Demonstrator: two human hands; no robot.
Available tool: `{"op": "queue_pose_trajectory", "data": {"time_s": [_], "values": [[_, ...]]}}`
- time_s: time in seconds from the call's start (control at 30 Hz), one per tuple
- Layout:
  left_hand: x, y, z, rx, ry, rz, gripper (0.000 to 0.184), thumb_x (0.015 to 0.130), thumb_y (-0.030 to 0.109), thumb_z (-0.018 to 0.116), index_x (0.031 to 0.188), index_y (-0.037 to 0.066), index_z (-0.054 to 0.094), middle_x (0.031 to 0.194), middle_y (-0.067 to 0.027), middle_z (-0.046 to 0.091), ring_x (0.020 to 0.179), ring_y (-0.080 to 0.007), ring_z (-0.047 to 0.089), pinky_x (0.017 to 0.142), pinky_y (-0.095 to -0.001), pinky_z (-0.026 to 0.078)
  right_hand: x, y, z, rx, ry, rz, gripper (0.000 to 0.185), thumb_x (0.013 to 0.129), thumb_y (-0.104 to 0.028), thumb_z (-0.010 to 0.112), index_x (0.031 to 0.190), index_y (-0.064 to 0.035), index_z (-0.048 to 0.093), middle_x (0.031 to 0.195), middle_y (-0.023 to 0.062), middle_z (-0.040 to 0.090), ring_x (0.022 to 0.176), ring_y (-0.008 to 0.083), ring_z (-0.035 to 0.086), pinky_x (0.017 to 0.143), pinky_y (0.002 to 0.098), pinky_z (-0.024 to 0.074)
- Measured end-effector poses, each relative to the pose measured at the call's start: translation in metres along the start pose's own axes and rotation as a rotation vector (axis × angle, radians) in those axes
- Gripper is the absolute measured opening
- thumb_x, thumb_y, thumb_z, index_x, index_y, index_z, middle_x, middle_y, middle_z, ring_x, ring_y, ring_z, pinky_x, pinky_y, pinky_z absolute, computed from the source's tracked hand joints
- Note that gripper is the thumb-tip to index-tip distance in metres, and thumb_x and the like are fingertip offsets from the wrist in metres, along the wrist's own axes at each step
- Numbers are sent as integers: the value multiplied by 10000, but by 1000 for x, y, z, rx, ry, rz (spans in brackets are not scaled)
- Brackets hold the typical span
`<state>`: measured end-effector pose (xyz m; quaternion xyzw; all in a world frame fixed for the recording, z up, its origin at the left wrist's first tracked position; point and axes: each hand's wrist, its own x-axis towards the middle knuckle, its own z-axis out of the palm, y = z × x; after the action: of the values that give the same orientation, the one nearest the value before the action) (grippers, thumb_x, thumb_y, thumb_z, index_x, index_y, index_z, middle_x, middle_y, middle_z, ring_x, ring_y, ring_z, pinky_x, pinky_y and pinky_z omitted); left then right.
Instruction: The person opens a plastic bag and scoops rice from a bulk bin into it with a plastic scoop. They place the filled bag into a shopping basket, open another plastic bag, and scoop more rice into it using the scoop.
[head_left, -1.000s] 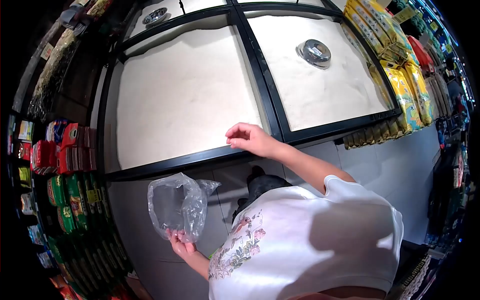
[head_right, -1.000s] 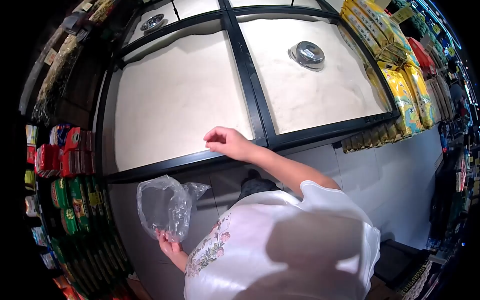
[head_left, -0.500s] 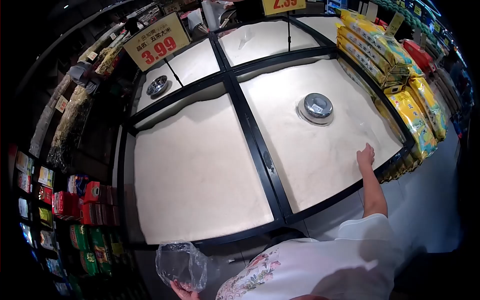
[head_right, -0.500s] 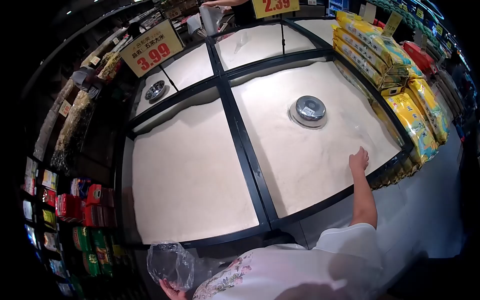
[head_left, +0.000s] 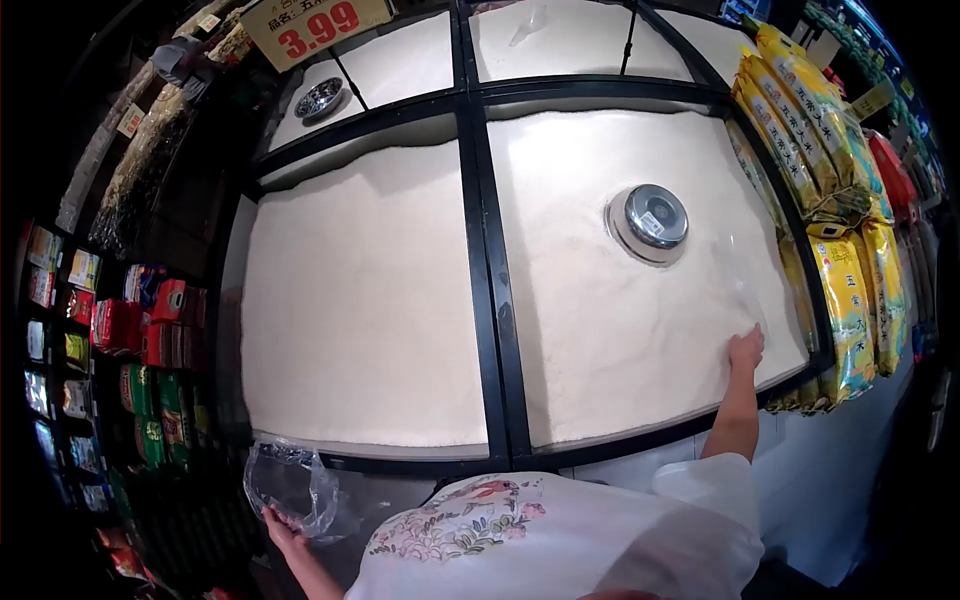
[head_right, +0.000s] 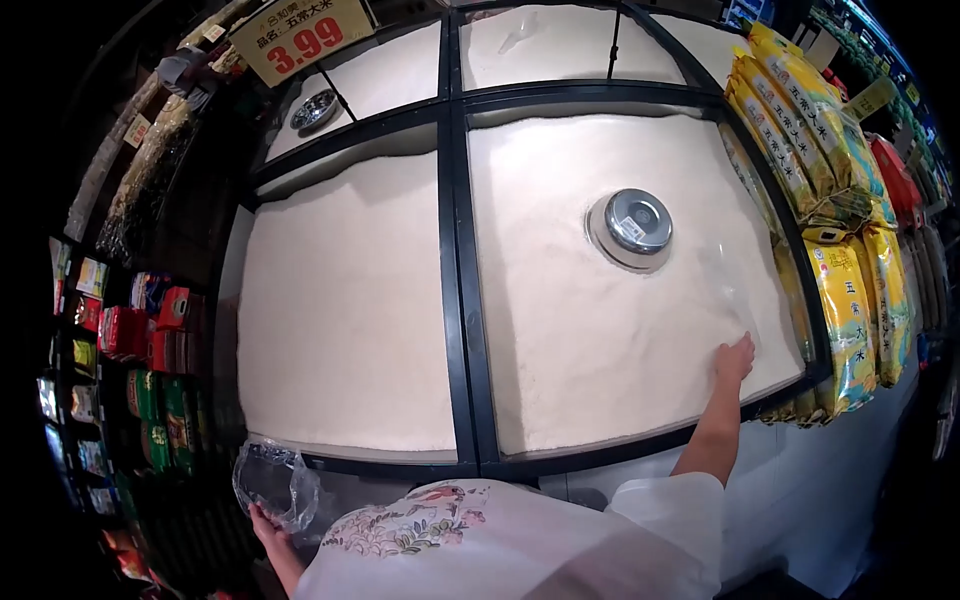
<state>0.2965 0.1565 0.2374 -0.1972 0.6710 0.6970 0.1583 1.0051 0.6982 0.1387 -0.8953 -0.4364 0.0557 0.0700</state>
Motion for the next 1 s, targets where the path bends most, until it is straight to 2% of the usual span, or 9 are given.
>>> {"op": "queue_pose_trajectory", "data": {"time_s": [0.17, 0.3, 0.37, 0.57, 0.7, 0.77, 0.87, 0.97, 1.0], "values": [[7, 1, 1, 23, 74, 34, 430, 833, 405, 461, 1094, 64, 473, 1107, -53, 505, 1012, -216, 476, 851, -315, 375, 41, 5, -1, -131, 269, -210, 520, 709, -127, 530, 1201, -67, 370, 1176, 110, 439, 1096, 266, 412, 862, 422, 364], [11, 2, 10, 58, 118, 46, 379, 830, 385, 480, 1067, 89, 493, 1064, -25, 527, 989, -191, 493, 827, -276, 384, 53, -5, 3, -190, 257, -269, 458, 717, -131, 526, 1157, -59, 422, 1142, 112, 462, 1085, 259, 426, 856, 437, 362], [17, 3, 11, 107, 161, 41, 372, 829, 384, 483, 1064, 96, 495, 1062, -20, 528, 988, -187, 494, 827, -274, 384, 56, -13, 1, -179, 17, -147, 392, 736, -163, 506, 1110, -53, 467, 1132, 117, 480, 1066, 276, 449, 846, 445, 367], [46, -5, 10, 144, 139, 76, 422, 842, 395, 451, 1129, 87, 472, 1106, -39, 514, 1004, -192, 485, 864, -303, 369, 40, -30, -36, -348, -369, -178, 378, 743, -299, 498, 1027, -50, 519, 1049, 138, 530, 953, 312, 519, 795, 442, 395], [45, -11, 21, 4, 47, -30, 422, 862, 381, 414, 1147, 72, 460, 1106, -65, 512, 1007, -216, 484, 893, -346, 358, 14, -27, -43, -159, -224, -143, 364, 704, -303, 565, 942, -31, 529, 976, 147, 553, 918, 319, 528, 766, 414, 414], [53, -15, 17, -22, 38, -45, 411, 867, 376, 405, 1133, 69, 467, 1093, -69, 519, 1000, -221, 488, 892, -353, 363, -19, -35, -53, -79, 115, -209, 342, 686, -255, 605, 905, -13, 501, 915, 160, 569, 899, 336, 530, 745, 392, 429], [84, -29, -2, -79, -30, -39, 368, 864, 374, 415, 1069, 80, 498, 1022, -58, 547, 956, -211, 510, 851, -340, 395, 7, 1, -10, 236, 105, -239, 279, 704, -178, 590, 888, -6, 470, 904, 182, 570, 886, 350, 533, 741, 392, 437], [85, -30, -1, -81, 22, -45, 293, 854, 377, 442, 953, 113, 523, 805, -8, 533, 717, -134, 498, 631, -269, 417, 33, 21, 26, -81, 59, -390, 262, 723, -159, 555, 912, -9, 452, 909, 196, 565, 876, 360, 537, 741, 405, 436], [88, -30, -11, -89, 25, -51, 293, 854, 377, 442, 953, 113, 523, 805, -8, 533, 717, -134, 498, 631, -269, 417, 21, 12, 19, -186, 48, -446, 257, 730, -153, 543, 921, -10, 446, 911, 201, 564, 873, 363, 538, 741, 409, 436]]}}
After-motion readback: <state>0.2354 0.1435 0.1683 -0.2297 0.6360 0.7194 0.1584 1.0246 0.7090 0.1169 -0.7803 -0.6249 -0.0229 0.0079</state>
